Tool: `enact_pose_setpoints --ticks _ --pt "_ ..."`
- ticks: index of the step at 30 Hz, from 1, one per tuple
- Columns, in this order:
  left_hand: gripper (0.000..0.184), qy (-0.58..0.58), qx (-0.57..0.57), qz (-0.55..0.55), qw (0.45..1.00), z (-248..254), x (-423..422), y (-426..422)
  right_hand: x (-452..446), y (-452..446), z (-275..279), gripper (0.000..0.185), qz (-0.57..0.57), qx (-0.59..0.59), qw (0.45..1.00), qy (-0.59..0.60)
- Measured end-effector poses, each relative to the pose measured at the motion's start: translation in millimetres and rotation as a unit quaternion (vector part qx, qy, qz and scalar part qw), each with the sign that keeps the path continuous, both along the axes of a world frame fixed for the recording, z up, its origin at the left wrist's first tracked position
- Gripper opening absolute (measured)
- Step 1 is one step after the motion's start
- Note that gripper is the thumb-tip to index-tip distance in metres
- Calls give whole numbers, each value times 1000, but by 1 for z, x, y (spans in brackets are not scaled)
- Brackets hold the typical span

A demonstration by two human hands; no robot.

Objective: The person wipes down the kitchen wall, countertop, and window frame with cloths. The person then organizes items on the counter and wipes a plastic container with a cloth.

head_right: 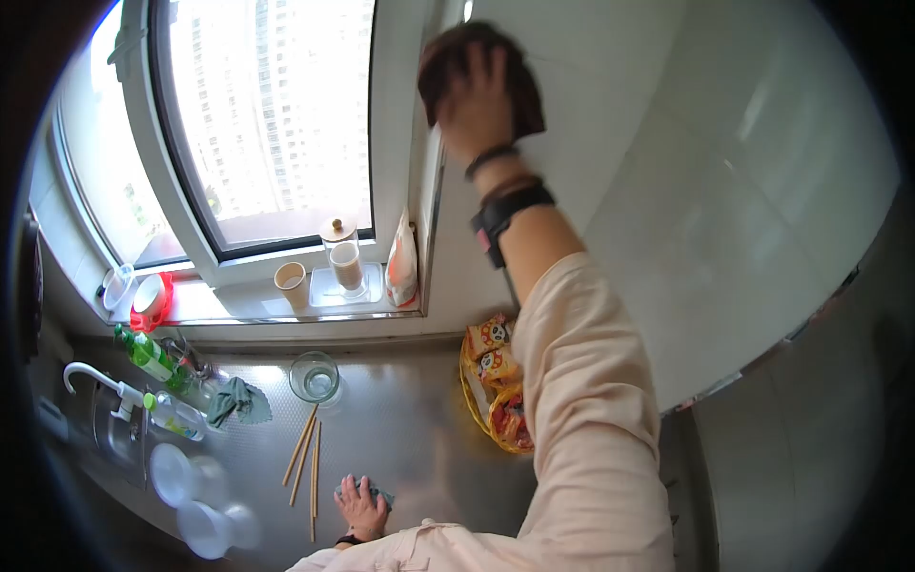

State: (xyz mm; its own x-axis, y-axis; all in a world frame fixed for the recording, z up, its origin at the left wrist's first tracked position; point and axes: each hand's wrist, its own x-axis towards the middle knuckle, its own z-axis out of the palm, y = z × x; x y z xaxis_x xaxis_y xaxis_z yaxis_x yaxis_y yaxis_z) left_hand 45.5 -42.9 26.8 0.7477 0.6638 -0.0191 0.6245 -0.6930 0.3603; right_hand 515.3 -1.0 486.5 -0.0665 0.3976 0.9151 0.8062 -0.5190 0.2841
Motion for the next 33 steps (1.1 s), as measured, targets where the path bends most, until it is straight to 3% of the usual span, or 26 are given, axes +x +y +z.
enact_pose_setpoints --ticks 2,5,6,8,11,13,15,17,18,20,21,23,24,25,26,27,29,31,32,33 --pt "57 -2 19 -5 1000 -1 15 7 5 -4 -73 44 -9 -84 995 50" --pt "55 -43 19 -2 999 -8 26 14 -2 -47 -131 44 91 -285 954 17" --pt "53 -46 16 -7 999 -14 23 16 5 -43 -122 44 86 -282 955 10" --pt "51 -70 46 -20 996 -24 24 18 20 -41 -105 26 106 -228 968 -8" --pt "49 -48 28 -9 998 -9 27 16 24 -32 -38 29 16 -115 991 -67" --pt "49 -36 27 -12 999 -9 27 13 36 -34 -7 37 -16 44 999 -16" --pt "48 -33 31 -17 999 -10 29 19 57 -40 15 48 13 230 971 70" --pt "48 -40 19 -18 999 -13 27 17 72 -66 4 51 -251 20 962 105" --pt "49 -33 12 -21 999 -11 27 18 87 -58 -21 54 -235 54 931 274" --pt "49 -36 16 -29 999 -18 25 17 83 -50 -58 50 -215 18 973 79" --pt "49 -35 27 -28 999 -20 25 17 53 -51 -50 48 -125 -7 992 32" --pt "49 -26 28 -30 999 -18 26 17 53 -70 -18 50 -155 -203 963 -88" --pt "49 -21 23 -28 999 -15 27 17 69 -80 -8 55 -85 -133 987 28" --pt "48 -17 15 -27 999 -14 27 18 95 -82 -14 62 -9 42 992 121" --pt "48 -11 12 -29 999 -13 25 18 108 -101 4 67 -24 70 966 246" --pt "48 -11 12 -24 1000 -13 25 17 110 -110 6 66 -66 178 957 219" --pt "48 -11 8 -20 1000 -14 28 17 107 -122 -3 59 -127 135 948 258" --pt "47 -20 20 -23 999 -13 28 17 116 -103 -57 51 -138 303 914 232" --pt "47 -16 16 -24 999 -11 28 17 114 -99 -87 44 -229 241 931 149" --pt "48 -13 11 -26 1000 -8 30 18 122 -96 -130 39 -460 96 871 146"
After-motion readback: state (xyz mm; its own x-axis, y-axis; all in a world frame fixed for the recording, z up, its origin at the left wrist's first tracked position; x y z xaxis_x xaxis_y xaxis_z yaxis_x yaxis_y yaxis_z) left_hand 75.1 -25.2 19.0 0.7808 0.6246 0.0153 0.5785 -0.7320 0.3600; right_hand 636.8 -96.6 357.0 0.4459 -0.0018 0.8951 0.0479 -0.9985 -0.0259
